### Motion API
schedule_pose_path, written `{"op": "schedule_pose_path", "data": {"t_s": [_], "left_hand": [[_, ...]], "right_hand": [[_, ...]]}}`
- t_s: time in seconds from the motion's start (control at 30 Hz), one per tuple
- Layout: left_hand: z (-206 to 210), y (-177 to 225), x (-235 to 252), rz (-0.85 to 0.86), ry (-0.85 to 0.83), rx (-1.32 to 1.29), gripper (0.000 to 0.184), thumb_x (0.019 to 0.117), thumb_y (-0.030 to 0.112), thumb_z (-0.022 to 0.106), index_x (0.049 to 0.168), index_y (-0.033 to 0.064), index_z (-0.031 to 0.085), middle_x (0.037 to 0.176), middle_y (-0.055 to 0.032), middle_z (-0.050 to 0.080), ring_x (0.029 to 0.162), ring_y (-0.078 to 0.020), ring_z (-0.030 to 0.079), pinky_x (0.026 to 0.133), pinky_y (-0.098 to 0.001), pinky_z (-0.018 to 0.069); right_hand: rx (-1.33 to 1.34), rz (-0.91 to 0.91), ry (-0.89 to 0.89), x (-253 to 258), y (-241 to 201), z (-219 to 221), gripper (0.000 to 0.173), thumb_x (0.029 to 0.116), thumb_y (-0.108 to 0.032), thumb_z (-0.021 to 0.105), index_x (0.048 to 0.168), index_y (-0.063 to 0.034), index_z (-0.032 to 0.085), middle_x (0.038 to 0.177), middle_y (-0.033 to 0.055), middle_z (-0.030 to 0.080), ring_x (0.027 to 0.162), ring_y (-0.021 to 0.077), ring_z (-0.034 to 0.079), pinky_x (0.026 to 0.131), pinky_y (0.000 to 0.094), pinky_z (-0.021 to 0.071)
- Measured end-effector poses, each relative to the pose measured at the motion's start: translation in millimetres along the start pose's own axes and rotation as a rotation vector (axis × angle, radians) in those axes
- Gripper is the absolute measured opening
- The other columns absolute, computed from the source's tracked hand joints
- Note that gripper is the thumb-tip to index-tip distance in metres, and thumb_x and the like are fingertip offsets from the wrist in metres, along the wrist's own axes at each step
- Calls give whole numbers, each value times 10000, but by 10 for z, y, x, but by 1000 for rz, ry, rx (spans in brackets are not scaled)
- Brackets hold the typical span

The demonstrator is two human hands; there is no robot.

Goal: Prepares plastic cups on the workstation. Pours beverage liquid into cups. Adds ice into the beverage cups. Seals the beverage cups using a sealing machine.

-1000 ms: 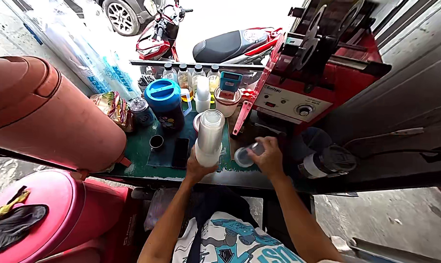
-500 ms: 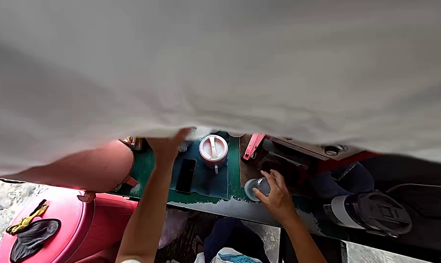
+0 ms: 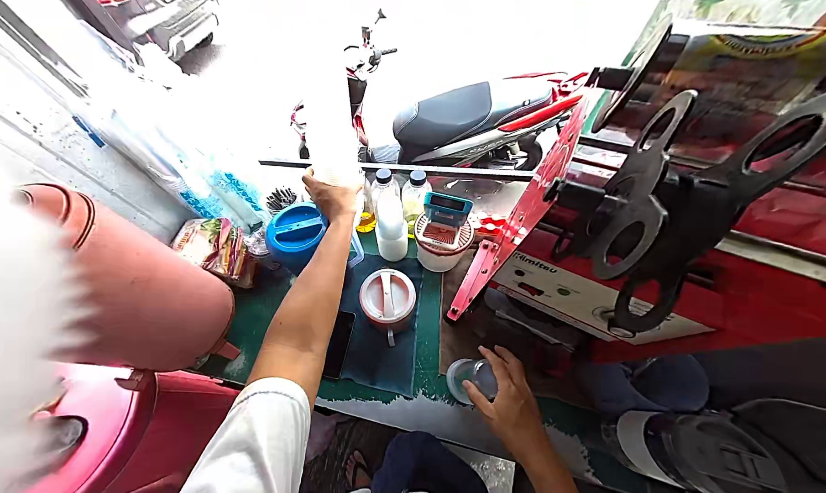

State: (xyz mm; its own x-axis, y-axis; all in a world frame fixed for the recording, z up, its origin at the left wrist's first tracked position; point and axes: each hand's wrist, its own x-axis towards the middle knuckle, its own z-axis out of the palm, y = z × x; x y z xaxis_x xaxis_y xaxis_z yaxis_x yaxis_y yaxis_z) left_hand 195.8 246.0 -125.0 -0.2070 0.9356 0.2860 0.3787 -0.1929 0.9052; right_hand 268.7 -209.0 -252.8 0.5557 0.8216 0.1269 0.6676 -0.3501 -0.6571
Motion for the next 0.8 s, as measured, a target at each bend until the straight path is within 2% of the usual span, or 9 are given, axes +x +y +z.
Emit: {"op": "schedule_pose_path", "data": {"t_s": [0.23,0.3,0.37,0.47,0.6,0.63,0.7,0.73,0.8], "left_hand": [[277,-86,-59,-25,85,111,1249,504,255,984,1511,-24,301,1477,-282,447,1379,-352,467,1137,-373,420],[291,-52,-8,2,79,87,1363,548,342,978,1594,0,175,1554,-276,374,1422,-352,425,1158,-415,399],[286,25,82,-31,71,131,1372,578,397,962,1619,44,142,1555,-242,406,1385,-331,482,1111,-446,439],[206,146,258,-113,41,258,1299,584,281,935,1613,71,172,1517,-218,457,1343,-316,528,1069,-440,478],[-253,281,189,186,73,130,1416,543,506,947,1601,-20,167,1567,-303,311,1434,-361,385,1161,-391,390],[-514,317,13,329,21,27,1272,626,505,921,1553,-56,255,1538,-303,350,1422,-343,402,1167,-391,388],[-1206,356,-538,570,-313,-140,993,791,427,857,1484,-94,374,1476,-258,483,1381,-282,494,1149,-411,447],[-1557,301,-884,640,-560,-189,941,798,394,860,1469,-91,413,1493,-235,496,1397,-273,495,1148,-427,459],[-2102,42,-1637,574,-960,-218,1053,649,439,932,1481,-12,471,1568,-179,437,1439,-265,452,1130,-443,485]], "right_hand": [[-9,-23,-65,9,37,-106,648,870,-396,741,1403,-52,607,1419,237,555,1219,359,622,954,483,567],[1,-34,-75,-4,41,-121,621,869,-384,741,1378,-49,621,1401,231,566,1210,342,626,954,462,568],[5,-38,-93,-23,38,-126,597,868,-369,746,1360,-53,628,1393,219,574,1207,324,629,953,448,570],[-18,-27,-103,-36,-24,-168,596,887,-365,745,1369,-39,617,1335,208,616,1153,326,660,917,471,581],[18,22,43,-73,-146,-344,655,945,-445,684,1389,24,579,1323,242,630,1185,350,649,979,501,554],[59,33,108,-76,-191,-417,658,962,-449,661,1389,42,563,1319,246,630,1198,325,641,1002,478,543],[221,49,218,-77,-292,-544,611,1007,-387,615,1368,98,530,1315,246,617,1205,222,625,1024,368,525],[346,57,241,-82,-342,-583,575,1038,-353,567,1358,121,505,1309,219,600,1187,148,612,1013,298,522],[580,86,227,-95,-446,-548,512,1082,-349,446,1336,93,490,1217,94,617,1064,56,643,890,243,575]]}}
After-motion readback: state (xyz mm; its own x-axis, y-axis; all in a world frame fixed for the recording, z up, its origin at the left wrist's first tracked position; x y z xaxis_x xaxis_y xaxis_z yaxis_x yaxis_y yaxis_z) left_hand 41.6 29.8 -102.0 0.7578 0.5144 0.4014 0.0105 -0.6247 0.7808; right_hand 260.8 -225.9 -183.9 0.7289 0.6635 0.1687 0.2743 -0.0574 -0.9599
